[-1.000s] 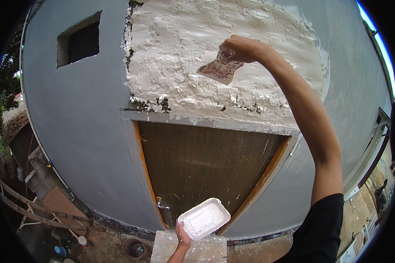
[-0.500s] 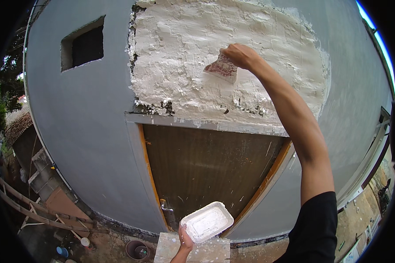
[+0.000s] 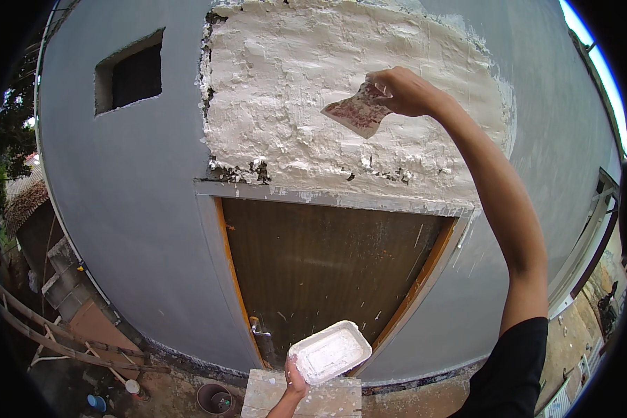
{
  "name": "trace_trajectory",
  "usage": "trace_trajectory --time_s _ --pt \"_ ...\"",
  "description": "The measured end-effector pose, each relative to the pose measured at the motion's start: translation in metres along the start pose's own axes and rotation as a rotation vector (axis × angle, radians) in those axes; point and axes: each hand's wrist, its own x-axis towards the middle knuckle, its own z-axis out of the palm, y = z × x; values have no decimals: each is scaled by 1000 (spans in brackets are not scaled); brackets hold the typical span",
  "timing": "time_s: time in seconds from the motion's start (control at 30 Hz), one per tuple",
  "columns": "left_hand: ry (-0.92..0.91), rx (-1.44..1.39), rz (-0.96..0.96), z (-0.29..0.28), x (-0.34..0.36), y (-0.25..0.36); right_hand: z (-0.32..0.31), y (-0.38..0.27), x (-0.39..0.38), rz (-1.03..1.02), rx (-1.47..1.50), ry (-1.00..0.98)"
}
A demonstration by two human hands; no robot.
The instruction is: The person applies plaster to a wall above a door with a putty knife, smoothing it to patch the section.
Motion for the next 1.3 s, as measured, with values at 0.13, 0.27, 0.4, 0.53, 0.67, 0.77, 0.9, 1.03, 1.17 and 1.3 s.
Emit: trace_trajectory --time_s 0.13,0.27,0.4,0.53,0.67,0.77,0.9,1.03,1.17,1.3 --pt "23 9 -5 -4 -5 -1 43 -13 4 -65 89 -104" --pt "29 -6 13 -13 -3 -2 76 -30 20 -94 -21 -225" --pt "52 -14 38 -21 3 2 98 -45 48 -78 -67 -227" --pt "55 -64 50 -25 9 4 106 -40 75 -17 -283 -158" --pt "67 -129 67 -28 8 9 96 -31 92 13 -296 -61" --pt "72 -127 62 -26 9 11 74 -7 98 52 -230 81" --pt "83 -86 59 -18 8 18 41 8 98 -45 -156 90" --pt "89 -76 68 -20 12 14 41 -11 91 -89 121 14" --pt "124 -101 56 -12 5 19 71 -52 77 -125 94 -206" --pt "95 -75 80 -20 7 15 100 -57 60 -111 -12 -223"
